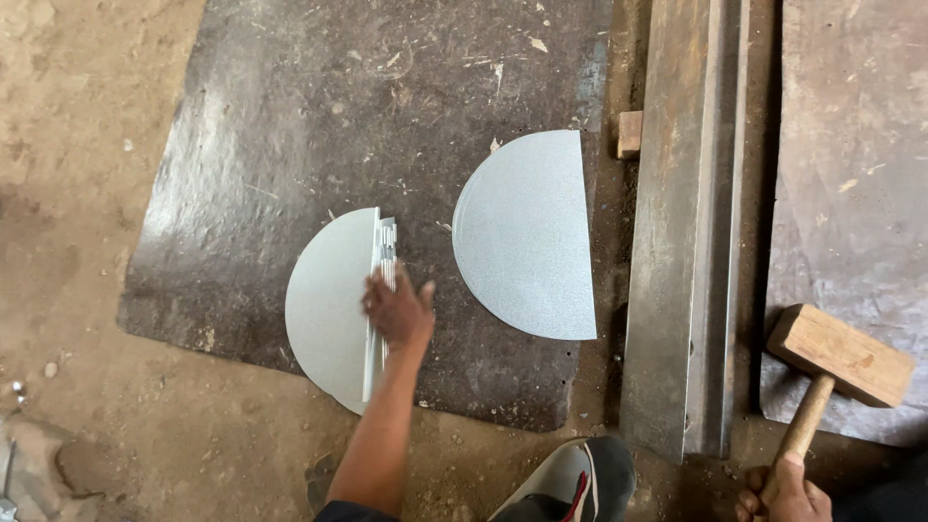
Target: The person sits on the workshop floor and bends semicircular sheet metal pieces by hammering their edges against a metal bar with a wooden mallet, working one piece at a time and setting finished pieces aside.
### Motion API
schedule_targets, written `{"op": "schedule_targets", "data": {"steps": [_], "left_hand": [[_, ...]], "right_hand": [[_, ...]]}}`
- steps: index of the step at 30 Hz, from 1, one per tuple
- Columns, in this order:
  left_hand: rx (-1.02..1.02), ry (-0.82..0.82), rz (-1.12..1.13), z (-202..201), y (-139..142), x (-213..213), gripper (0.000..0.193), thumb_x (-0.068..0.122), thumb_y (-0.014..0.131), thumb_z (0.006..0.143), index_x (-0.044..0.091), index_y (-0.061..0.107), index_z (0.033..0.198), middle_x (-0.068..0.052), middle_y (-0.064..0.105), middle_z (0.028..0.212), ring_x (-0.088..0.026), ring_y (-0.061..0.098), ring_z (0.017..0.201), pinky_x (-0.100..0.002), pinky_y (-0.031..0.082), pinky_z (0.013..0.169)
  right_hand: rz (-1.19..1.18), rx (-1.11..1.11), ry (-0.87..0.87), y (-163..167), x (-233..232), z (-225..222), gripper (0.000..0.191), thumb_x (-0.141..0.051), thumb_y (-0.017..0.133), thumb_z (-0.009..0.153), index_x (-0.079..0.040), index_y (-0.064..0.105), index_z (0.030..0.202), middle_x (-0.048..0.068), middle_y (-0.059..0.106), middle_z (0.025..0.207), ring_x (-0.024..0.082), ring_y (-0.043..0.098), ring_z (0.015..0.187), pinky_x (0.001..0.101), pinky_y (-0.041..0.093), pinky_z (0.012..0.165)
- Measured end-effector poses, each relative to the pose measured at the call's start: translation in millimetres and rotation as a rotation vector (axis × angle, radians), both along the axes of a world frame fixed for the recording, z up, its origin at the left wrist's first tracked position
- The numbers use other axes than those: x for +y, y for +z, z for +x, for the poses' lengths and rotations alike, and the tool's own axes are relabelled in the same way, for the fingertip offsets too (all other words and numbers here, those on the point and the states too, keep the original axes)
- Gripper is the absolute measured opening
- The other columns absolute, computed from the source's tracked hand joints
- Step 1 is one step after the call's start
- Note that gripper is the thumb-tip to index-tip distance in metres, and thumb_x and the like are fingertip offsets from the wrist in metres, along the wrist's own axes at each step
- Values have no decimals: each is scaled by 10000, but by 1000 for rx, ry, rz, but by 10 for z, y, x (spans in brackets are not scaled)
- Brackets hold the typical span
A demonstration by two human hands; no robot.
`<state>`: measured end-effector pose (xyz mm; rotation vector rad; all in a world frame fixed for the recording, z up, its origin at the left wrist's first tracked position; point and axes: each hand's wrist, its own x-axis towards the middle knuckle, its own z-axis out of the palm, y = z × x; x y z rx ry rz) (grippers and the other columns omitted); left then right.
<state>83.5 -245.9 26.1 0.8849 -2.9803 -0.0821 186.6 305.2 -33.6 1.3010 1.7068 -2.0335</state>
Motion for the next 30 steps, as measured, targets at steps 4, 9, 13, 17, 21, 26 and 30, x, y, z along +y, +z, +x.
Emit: {"op": "schedule_targets", "data": {"steps": [4,9,13,17,21,26,30], "left_hand": [[122,-232,82,-480,-216,584,858,743,361,966,140,349,1576,-236,293,1642,-422,226,1540,-599,165,1255],[-129,-433,146,-1039,-130,1264,920,808,410,873,268,267,1604,-193,91,1700,-415,38,1559,-637,16,1236],[-254,-554,149,-1145,34,1725,973,796,515,816,317,200,1601,-189,19,1680,-411,-38,1534,-709,-32,1170],[-305,-550,214,-1240,174,1888,913,690,657,847,341,284,1603,-130,51,1701,-398,15,1573,-750,34,1215],[-290,-801,210,-1287,367,1961,902,505,848,693,544,407,1479,-77,25,1710,-388,36,1559,-705,110,1225],[-656,-865,135,-1373,657,2148,944,387,928,650,533,448,1450,-99,-37,1723,-438,1,1556,-736,182,1211],[-674,-852,149,-1421,808,2132,1041,320,939,618,487,407,1498,-133,-65,1698,-470,6,1531,-733,230,1186]], "right_hand": [[13,-95,-5,-10,-78,-21,525,-459,496,1151,41,522,993,131,510,748,219,460,531,416,384,450],[110,-115,121,-125,-22,-20,634,-497,463,1148,61,562,862,156,538,689,257,463,505,430,388,457],[199,-116,220,-164,101,18,629,-512,454,1071,28,624,797,131,553,614,249,500,481,427,405,445],[156,-125,221,17,88,15,622,-505,430,1069,18,587,773,96,499,568,223,465,465,382,378,454],[135,-159,238,364,-60,-65,606,-510,395,1061,-2,541,765,92,489,554,215,447,453,374,384,446],[27,-145,203,646,-162,-124,607,-532,380,1049,-12,500,761,83,463,545,204,427,439,369,404,428],[90,-116,240,636,-124,-105,606,-520,385,1051,-10,527,758,84,470,547,195,432,437,362,399,425]]}}
